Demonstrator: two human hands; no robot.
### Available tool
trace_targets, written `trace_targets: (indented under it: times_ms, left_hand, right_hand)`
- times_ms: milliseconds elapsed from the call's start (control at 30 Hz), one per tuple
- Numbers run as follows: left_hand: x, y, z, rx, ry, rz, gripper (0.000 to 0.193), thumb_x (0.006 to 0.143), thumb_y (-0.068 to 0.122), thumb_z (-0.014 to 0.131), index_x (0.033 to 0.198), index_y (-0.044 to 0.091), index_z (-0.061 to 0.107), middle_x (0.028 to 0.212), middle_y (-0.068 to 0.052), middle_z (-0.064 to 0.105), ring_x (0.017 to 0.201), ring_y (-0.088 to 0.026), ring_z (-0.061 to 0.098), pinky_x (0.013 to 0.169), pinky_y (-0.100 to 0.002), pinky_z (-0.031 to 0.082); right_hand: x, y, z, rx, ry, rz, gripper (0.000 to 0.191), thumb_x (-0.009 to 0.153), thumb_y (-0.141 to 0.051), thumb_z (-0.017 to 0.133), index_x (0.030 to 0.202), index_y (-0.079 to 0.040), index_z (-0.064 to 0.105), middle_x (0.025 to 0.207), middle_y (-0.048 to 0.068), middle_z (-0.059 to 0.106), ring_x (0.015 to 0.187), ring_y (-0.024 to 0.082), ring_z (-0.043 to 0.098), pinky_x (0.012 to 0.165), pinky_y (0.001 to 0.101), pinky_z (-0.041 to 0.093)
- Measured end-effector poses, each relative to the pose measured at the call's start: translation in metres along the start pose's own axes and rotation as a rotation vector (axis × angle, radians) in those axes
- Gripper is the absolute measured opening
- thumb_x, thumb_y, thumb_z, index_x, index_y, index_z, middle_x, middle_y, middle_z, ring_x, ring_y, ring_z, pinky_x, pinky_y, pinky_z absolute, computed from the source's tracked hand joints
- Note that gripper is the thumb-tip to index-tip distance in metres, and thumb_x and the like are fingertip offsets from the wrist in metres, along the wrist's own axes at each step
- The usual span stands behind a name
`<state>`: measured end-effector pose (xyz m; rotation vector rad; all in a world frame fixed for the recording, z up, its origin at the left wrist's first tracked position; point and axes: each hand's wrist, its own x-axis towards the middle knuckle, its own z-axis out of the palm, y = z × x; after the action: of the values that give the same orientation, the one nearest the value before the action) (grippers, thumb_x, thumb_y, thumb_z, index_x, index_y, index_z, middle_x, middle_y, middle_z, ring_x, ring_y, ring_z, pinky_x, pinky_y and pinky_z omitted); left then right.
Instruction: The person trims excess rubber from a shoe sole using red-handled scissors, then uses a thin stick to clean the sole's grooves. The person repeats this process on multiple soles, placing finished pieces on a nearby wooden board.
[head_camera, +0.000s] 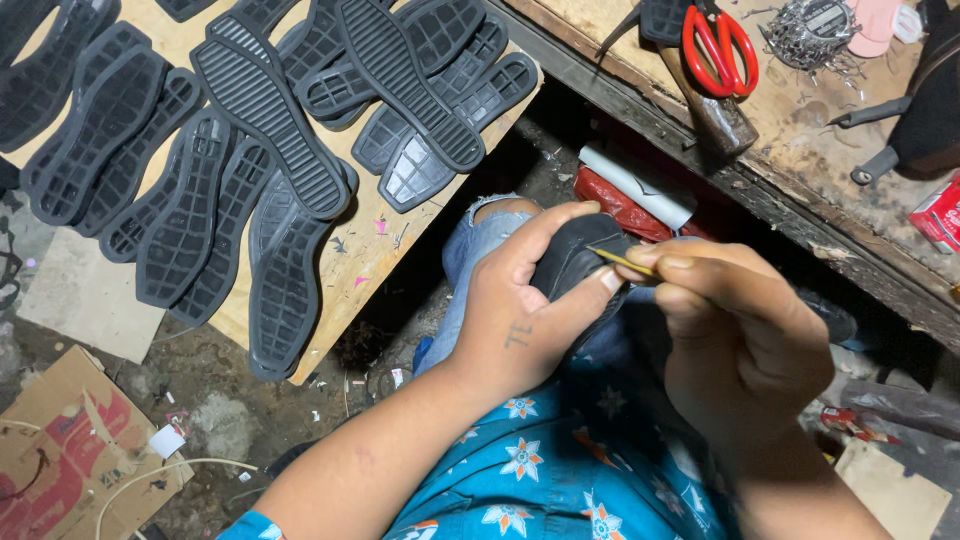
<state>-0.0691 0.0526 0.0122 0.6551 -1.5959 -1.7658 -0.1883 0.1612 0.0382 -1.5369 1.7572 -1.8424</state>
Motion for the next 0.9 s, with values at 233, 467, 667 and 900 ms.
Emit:
trace_targets:
  times_ms: [233, 467, 667, 900]
  left_hand:
    - [0.0, 0.003, -0.001, 0.034, -0.003, -0.001, 0.045, 0.091, 0.009, 0.074, 0.132, -0.002, 0.061, 0.112, -0.006, 0.071, 0.101, -0.009, 0.066, 0.093, -0.025, 0.056]
    - [-0.003, 0.002, -0.007, -0.001, -0.034, -0.023, 0.043, 0.092, 0.009, 0.074, 0.132, 0.0, 0.063, 0.111, -0.005, 0.071, 0.103, -0.01, 0.067, 0.096, -0.025, 0.055]
    - [0.002, -0.01, -0.021, -0.024, 0.052, 0.083, 0.043, 0.093, 0.005, 0.074, 0.133, 0.001, 0.057, 0.12, -0.006, 0.065, 0.11, -0.011, 0.063, 0.101, -0.028, 0.054]
    - [-0.002, -0.021, -0.038, -0.276, 0.035, 0.025, 0.055, 0.094, 0.009, 0.076, 0.14, 0.003, 0.047, 0.123, -0.008, 0.064, 0.112, -0.015, 0.064, 0.101, -0.033, 0.055]
  right_hand:
    - [0.002, 0.0, -0.003, -0.085, -0.057, 0.012, 0.009, 0.106, -0.007, 0.064, 0.11, 0.001, 0.062, 0.111, 0.017, 0.072, 0.098, 0.02, 0.072, 0.092, 0.0288, 0.057]
    - [-0.009, 0.004, -0.006, -0.092, 0.025, -0.057, 0.009, 0.114, -0.008, 0.061, 0.122, -0.004, 0.057, 0.11, 0.012, 0.07, 0.099, 0.021, 0.072, 0.094, 0.031, 0.059]
    - [-0.017, 0.019, 0.007, -0.396, -0.132, 0.409, 0.04, 0.091, -0.02, 0.068, 0.127, -0.004, 0.061, 0.104, 0.015, 0.07, 0.078, 0.023, 0.069, 0.071, 0.0337, 0.057]
    - [-0.035, 0.026, 0.049, -0.447, -0.353, 0.508, 0.099, 0.059, -0.027, 0.09, 0.143, -0.005, 0.042, 0.111, 0.019, 0.062, 0.086, 0.029, 0.07, 0.073, 0.0394, 0.058]
